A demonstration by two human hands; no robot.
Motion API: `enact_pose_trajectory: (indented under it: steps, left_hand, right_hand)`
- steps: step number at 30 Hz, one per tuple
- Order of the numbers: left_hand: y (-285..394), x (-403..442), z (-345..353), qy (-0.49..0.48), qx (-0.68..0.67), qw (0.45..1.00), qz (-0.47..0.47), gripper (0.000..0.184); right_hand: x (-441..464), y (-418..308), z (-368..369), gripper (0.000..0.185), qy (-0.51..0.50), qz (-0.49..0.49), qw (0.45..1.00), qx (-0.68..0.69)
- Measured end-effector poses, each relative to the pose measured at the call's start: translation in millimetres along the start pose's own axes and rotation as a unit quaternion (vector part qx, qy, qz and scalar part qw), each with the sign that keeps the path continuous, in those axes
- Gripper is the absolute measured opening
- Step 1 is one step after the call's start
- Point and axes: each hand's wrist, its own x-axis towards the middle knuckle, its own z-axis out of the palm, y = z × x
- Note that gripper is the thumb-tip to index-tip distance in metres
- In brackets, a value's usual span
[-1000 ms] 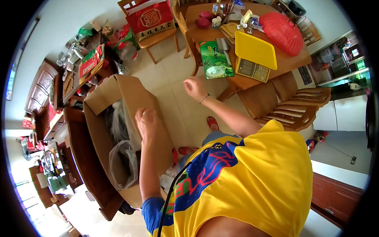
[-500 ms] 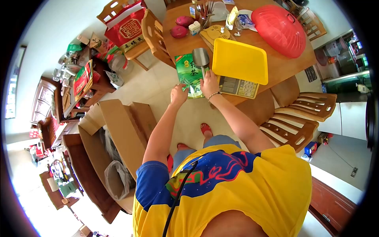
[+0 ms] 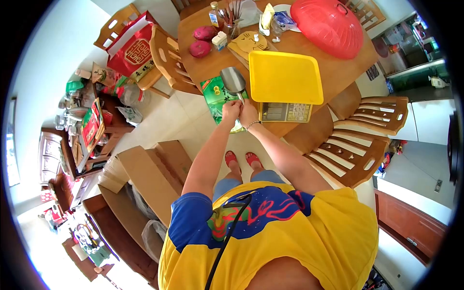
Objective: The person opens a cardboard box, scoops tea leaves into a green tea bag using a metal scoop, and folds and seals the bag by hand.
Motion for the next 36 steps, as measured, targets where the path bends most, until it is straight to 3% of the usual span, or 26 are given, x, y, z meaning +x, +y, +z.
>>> enact_pose_trajectory:
  steps: [2,5,10,14,18,19,20,23,30,36]
  left_hand:
    - [9,-11,-2,0.008,-0.009,1.000,0.017,0.027]
    - [18,-19,-5,-0.006,-0.061,0.998,0.018,0.026]
    - [11,-31,-13,0.001,-0.091,0.996,0.023,0.028]
    - [10,-59,-22,0.041,-0.167,0.982,0.081,0.028]
    - [1,-79,-46,0.082,-0.237,0.965,0.078,0.028]
    - [3,-87,-57,0.126,-0.191,0.970,0.088,0.028]
    - [-5,-96,-70,0.136,-0.235,0.955,0.119,0.029]
    - [-13,-130,-106,0.230,-0.238,0.941,0.074,0.030]
    - [-75,-207,-202,0.427,-0.338,0.835,0.078,0.033]
    - [-122,-295,-277,0.585,-0.407,0.693,0.107,0.029]
  right_hand:
    - [-9,-6,-1,0.027,-0.010,-0.003,1.000,0.001]
    - [-13,-8,7,0.027,0.083,-0.059,0.992,0.068]
    - [-24,-17,5,0.026,0.075,-0.076,0.990,0.097]
    - [-40,-30,0,0.025,0.069,-0.129,0.983,0.109]
    - [-39,-22,35,0.024,0.011,-0.200,0.973,0.116]
    - [-25,-6,68,0.024,-0.005,-0.199,0.962,0.185]
    - [-33,-12,80,0.025,-0.030,-0.218,0.956,0.194]
    - [-73,-61,78,0.026,-0.114,-0.289,0.940,0.143]
    - [-175,-144,136,0.022,-0.253,-0.389,0.881,0.092]
    - [-269,-203,205,0.027,-0.386,-0.509,0.770,0.006]
